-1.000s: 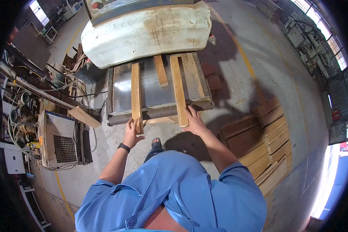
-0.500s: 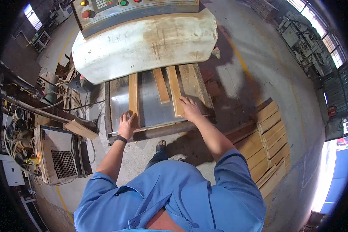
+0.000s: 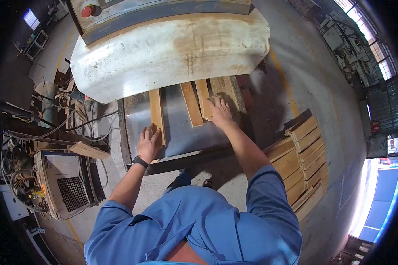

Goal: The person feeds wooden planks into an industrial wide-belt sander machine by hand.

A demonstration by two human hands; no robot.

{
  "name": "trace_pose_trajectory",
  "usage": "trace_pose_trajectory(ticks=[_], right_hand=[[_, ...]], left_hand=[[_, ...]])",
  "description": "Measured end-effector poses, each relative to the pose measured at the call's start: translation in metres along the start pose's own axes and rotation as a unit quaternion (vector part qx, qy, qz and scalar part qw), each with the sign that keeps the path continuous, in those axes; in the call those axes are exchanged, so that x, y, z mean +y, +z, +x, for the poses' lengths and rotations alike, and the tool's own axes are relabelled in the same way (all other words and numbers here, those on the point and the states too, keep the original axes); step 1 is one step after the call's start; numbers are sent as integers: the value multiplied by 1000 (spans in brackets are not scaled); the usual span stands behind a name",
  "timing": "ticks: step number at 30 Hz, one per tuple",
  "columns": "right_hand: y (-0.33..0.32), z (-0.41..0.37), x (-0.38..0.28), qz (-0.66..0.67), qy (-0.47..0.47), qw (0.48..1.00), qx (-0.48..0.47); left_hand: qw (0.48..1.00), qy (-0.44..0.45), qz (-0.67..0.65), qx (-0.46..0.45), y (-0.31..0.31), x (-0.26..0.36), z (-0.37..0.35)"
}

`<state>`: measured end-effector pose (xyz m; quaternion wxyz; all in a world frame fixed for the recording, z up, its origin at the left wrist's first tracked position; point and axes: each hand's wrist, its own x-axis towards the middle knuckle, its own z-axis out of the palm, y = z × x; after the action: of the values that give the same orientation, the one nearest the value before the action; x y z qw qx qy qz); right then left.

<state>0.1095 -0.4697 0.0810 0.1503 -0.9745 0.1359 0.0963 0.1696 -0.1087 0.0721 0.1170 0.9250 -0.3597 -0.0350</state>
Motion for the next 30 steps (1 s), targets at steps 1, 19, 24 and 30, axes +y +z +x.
trace_pose_trajectory(ticks=[1,19,24,30], right_hand=[[0,2,0,11,6,1000,-3],[13,28,-37,-41,-89,993,58],[9,49,-35,-20,-82,994,69],[15,77,-35,-10,-52,989,140]], left_hand=[[1000,2,3,3,0,-1,3],[1000,-3,3,31,8,-15,67],[1000,-11,9,13,7,-17,87],[999,-9,15,27,12,-22,108]])
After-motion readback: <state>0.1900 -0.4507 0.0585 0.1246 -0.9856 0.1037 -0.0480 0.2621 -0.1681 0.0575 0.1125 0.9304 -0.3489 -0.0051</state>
